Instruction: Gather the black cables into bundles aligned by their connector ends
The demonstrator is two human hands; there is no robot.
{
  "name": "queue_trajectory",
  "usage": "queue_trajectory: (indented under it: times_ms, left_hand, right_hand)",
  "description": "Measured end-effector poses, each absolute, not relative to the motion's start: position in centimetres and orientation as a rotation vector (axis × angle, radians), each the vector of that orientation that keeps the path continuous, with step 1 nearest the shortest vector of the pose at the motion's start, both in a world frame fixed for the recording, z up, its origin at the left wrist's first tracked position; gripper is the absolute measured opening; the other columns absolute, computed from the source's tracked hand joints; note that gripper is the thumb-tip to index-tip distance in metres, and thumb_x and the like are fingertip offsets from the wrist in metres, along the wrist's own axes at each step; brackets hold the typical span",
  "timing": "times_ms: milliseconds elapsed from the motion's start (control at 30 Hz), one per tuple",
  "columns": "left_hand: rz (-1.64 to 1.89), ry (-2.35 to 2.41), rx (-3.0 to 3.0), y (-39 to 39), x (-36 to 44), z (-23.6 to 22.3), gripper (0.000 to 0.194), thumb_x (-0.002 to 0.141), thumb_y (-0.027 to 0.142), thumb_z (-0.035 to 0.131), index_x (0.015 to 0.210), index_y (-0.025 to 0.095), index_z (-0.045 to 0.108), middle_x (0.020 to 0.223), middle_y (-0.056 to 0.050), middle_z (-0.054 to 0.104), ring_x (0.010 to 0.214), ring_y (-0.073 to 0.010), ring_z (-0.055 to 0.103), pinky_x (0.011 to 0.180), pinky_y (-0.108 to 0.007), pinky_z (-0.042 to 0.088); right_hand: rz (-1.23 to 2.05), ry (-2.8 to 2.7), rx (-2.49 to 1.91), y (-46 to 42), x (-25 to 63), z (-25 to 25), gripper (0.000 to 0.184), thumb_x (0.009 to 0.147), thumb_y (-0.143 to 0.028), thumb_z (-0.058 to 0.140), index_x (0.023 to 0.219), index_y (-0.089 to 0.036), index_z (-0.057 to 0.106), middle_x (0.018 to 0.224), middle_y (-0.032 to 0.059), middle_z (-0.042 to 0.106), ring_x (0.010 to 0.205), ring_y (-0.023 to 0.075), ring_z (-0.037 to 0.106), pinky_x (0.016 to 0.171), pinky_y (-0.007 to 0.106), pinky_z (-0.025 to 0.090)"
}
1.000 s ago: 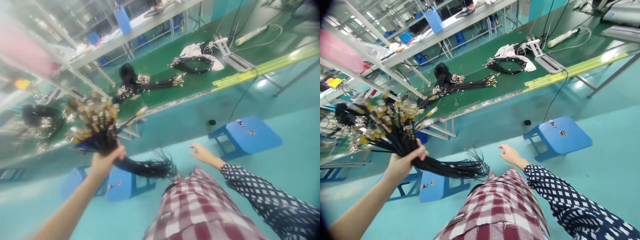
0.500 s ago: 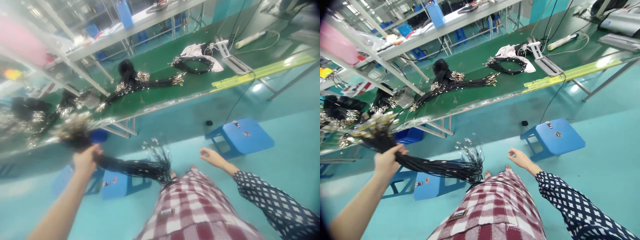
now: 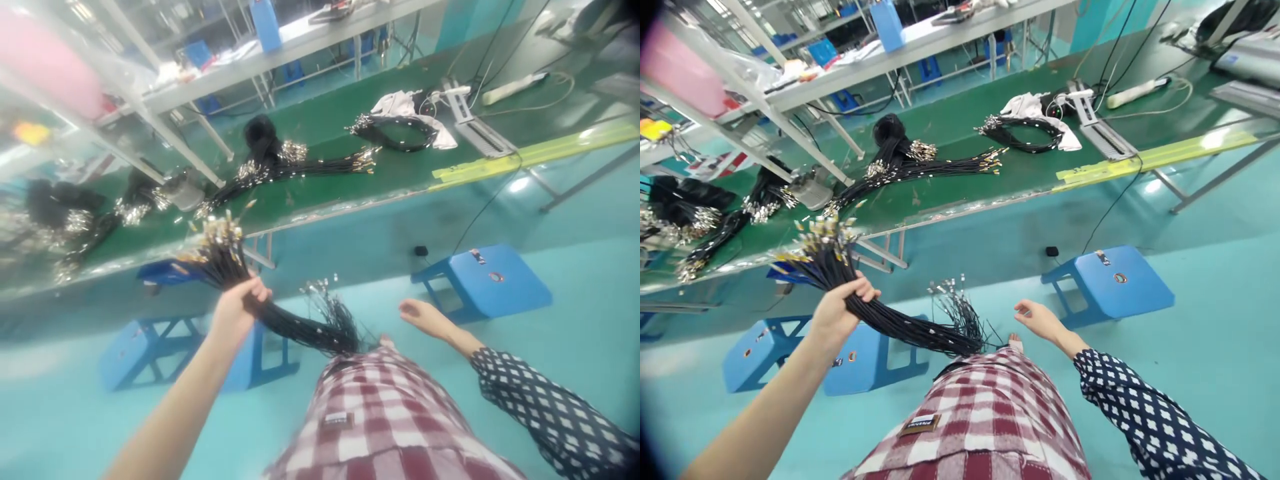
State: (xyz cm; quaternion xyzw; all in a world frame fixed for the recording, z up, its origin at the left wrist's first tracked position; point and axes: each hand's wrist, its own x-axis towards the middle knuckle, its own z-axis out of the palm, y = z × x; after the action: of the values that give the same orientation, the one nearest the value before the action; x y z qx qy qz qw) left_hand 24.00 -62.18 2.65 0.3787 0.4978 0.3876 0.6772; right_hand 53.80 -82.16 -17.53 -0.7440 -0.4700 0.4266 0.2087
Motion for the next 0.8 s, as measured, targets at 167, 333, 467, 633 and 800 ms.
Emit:
queue_trajectory:
  times_ms: [167,333,467,633,800]
  left_hand:
    - [0.875,0.959,1.028,-63.4,25.5,8.3,0.02,0.068,0.012,0.067,0.08,0.019,0.053,0.051,0.008,0.04,0.047,-0.0079,0.042,0.069,-0.029,0.048]
    - [0.925,0.853,1.101,-66.3,27.5,11.4,0.016,0.07,0.013,0.065,0.078,0.021,0.053,0.052,0.007,0.034,0.047,-0.0085,0.039,0.067,-0.031,0.047]
    - [0.932,0.867,1.141,-65.8,26.0,12.5,0.016,0.069,0.011,0.066,0.077,0.021,0.055,0.05,0.007,0.033,0.046,-0.0083,0.038,0.063,-0.029,0.045]
    - [0.903,0.955,1.233,-65.2,23.6,11.9,0.016,0.069,0.012,0.067,0.076,0.022,0.055,0.048,0.005,0.038,0.046,-0.0104,0.042,0.06,-0.03,0.043]
    - [1.035,0.905,1.3,-65.6,23.6,11.6,0.018,0.068,0.011,0.067,0.076,0.022,0.056,0.047,0.006,0.04,0.045,-0.0109,0.042,0.057,-0.029,0.04]
  right_hand:
    - [1.239,-1.437,-1.878,-80.0,49.5,-16.8,0.038,0.073,-0.034,0.071,0.107,-0.019,0.063,0.105,0.0084,0.069,0.086,0.0208,0.067,0.077,0.033,0.053]
    - [1.028,-1.559,-1.778,-75.6,42.3,-15.4,0.076,0.059,-0.041,0.084,0.125,-0.019,0.053,0.122,0.0124,0.06,0.106,0.0257,0.06,0.085,0.036,0.049]
    - [0.91,-1.678,-1.788,-73.8,42.8,-14.2,0.035,0.068,-0.037,0.079,0.097,-0.023,0.065,0.093,0.0045,0.07,0.089,0.0234,0.065,0.074,0.031,0.047]
    - [0.699,-1.724,-1.858,-72.7,52.2,-11.5,0.016,0.076,-0.03,0.071,0.09,-0.023,0.068,0.092,0.0053,0.072,0.091,0.0247,0.064,0.078,0.032,0.043]
    - [0.627,-1.555,-1.939,-74.3,50.2,-10.8,0.03,0.09,-0.019,0.045,0.113,-0.018,0.064,0.118,0.0139,0.065,0.11,0.0262,0.057,0.09,0.038,0.041]
